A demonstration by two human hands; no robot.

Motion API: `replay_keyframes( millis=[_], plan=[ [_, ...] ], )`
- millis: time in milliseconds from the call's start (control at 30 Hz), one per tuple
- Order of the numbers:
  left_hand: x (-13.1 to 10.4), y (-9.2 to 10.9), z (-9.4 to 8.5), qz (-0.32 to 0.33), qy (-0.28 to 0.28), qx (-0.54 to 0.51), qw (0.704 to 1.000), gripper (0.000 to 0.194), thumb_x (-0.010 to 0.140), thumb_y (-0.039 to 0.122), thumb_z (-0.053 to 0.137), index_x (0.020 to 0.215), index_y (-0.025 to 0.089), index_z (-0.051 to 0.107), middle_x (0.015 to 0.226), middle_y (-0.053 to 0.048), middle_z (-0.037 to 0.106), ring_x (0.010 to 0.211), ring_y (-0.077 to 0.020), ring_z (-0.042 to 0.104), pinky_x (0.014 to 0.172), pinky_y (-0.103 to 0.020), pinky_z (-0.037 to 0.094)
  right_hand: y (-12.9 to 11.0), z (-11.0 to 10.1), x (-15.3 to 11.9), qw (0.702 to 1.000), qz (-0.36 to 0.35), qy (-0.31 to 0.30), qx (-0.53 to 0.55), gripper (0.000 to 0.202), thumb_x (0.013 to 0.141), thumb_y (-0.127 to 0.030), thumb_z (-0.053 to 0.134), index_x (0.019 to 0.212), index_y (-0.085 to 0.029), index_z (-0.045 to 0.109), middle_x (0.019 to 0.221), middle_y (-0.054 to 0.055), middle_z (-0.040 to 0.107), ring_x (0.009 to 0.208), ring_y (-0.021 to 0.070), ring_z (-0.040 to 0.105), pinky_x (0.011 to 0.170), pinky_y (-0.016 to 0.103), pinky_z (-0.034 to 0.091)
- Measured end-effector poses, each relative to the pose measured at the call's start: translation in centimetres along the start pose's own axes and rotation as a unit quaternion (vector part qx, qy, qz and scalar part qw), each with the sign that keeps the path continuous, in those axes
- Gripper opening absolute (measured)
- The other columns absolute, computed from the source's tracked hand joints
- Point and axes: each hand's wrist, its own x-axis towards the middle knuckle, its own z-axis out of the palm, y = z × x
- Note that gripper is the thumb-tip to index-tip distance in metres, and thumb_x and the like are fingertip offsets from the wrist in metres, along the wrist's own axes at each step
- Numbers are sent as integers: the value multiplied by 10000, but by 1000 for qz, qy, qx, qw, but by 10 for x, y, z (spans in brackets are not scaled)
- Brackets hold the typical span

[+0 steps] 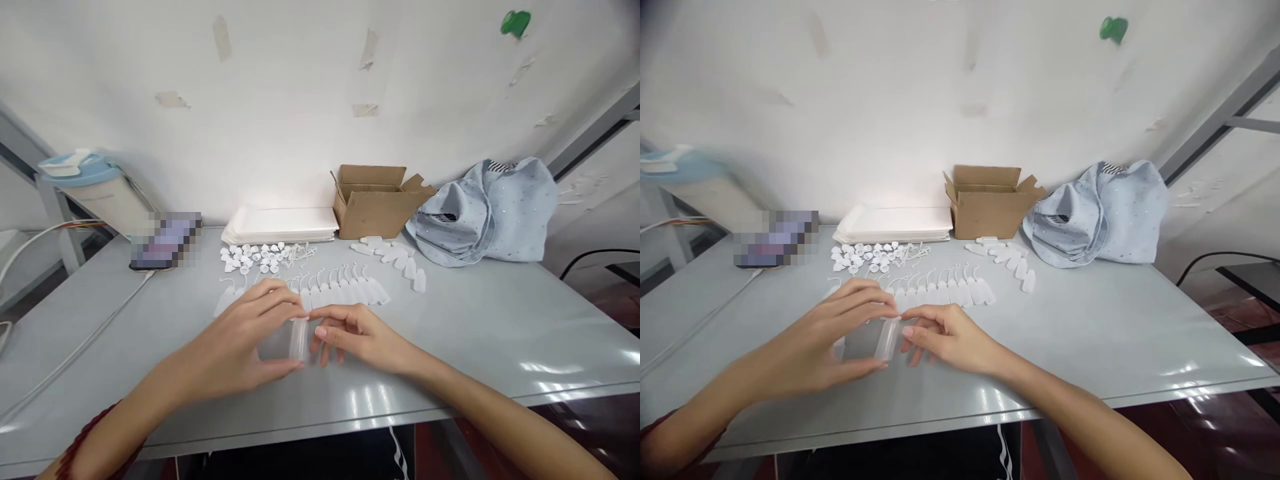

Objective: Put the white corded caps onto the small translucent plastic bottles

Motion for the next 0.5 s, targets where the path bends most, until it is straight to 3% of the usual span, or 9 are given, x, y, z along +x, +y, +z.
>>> replay_keyframes(
  millis=[233,500],
  plan=[
    [-49,-5,9,-98,-84,-40,991,397,797,304,654,1169,270,519,1213,-23,559,1179,-220,423,959,-353,460,2,-1,2,999,11,20,-26,270,890,-366,545,979,-145,672,794,49,685,603,104,615,526,210,422],
    [-65,-16,19,-119,-55,24,991,345,808,332,633,1132,243,553,1181,-45,583,1187,-255,427,944,-377,468,4,-5,7,998,10,57,-25,280,879,-390,552,892,-135,666,735,35,670,555,92,576,517,220,396]
  ],
)
